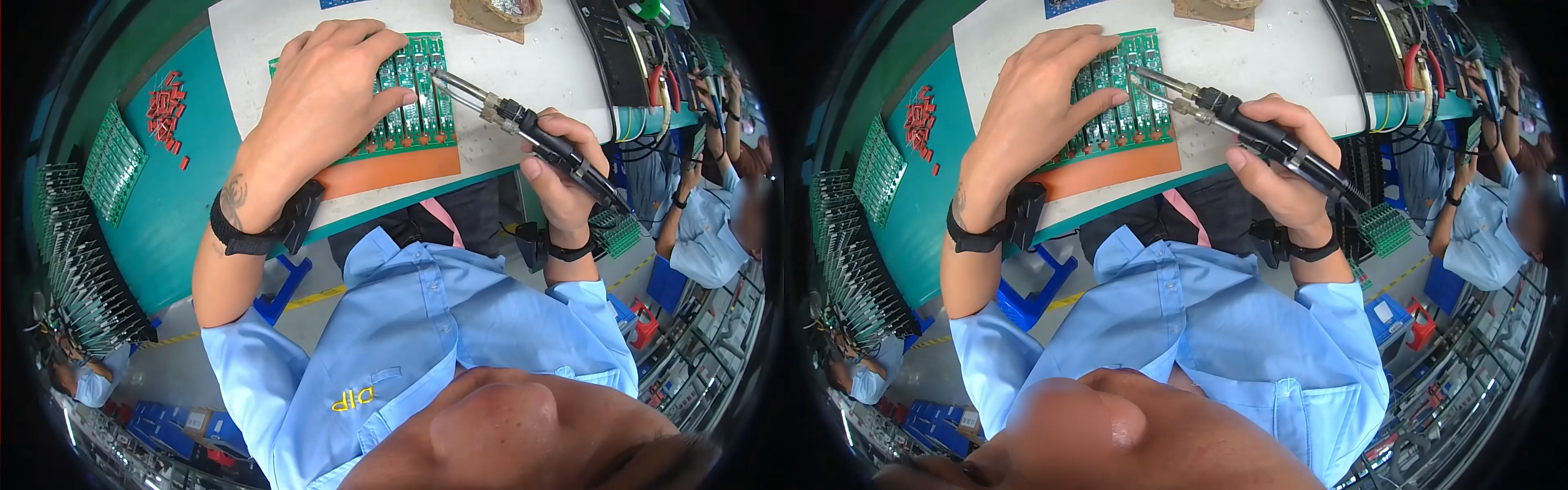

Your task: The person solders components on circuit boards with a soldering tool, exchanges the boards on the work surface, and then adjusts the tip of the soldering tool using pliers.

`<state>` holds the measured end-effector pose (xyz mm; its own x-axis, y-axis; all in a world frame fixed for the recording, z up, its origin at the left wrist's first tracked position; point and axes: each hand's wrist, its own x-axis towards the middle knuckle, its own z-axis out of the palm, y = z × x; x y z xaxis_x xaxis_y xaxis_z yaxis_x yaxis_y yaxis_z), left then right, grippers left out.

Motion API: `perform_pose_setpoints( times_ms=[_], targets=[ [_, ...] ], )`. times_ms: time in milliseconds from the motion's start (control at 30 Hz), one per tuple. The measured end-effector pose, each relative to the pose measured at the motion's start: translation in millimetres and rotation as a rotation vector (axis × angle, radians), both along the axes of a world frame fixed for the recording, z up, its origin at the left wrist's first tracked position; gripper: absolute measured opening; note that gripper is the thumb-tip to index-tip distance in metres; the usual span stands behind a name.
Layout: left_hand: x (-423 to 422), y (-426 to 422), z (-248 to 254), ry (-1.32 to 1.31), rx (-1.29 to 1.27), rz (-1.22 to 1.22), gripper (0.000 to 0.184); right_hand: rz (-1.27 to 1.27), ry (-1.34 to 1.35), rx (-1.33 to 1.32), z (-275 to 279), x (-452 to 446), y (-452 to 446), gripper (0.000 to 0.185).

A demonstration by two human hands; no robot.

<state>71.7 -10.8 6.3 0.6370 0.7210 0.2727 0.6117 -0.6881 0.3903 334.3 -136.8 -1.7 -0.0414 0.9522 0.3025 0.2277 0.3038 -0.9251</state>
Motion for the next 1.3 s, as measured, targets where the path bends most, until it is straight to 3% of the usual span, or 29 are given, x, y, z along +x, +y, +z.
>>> perform_pose_setpoints(
  times_ms=[100, 233, 767, 933, 1033, 1067, 1167, 1200, 1300],
  targets=[
    [0, -1, -1, -0.001, -0.012, 0.014, 0.045, -0.092, 0.332, -0.097, -8, 2, 0, 0.043],
    [1, -1, -7, -0.056, 0.014, 0.032, 0.041, -0.011, 0.614, -0.115, -10, 4, 4, 0.045],
    [0, 0, -11, -0.049, 0.014, 0.034, 0.04, 0.09, 0.721, -0.243, -11, 15, 9, 0.046],
    [0, -1, -9, -0.055, 0.018, 0.033, 0.041, 0.056, 0.721, -0.194, -10, 13, 10, 0.046],
    [0, -1, -2, 0.005, 0.0, 0.014, 0.046, -0.238, 0.277, 0.074, -9, 10, 19, 0.044],
    [0, 0, -2, 0.004, 0.009, 0.001, 0.046, -0.25, 0.276, 0.084, -11, 11, 25, 0.044],
    [2, 1, -4, -0.017, -0.033, 0.012, 0.043, -0.427, -0.308, 0.281, -20, 17, 40, 0.042],
    [2, 1, -3, -0.015, -0.024, -0.007, 0.043, -0.447, -0.307, 0.287, -19, 16, 38, 0.042],
    [4, 0, 4, -0.017, -0.072, -0.018, 0.046, -0.381, 0.028, 0.098, -15, 12, 33, 0.04]
  ],
)
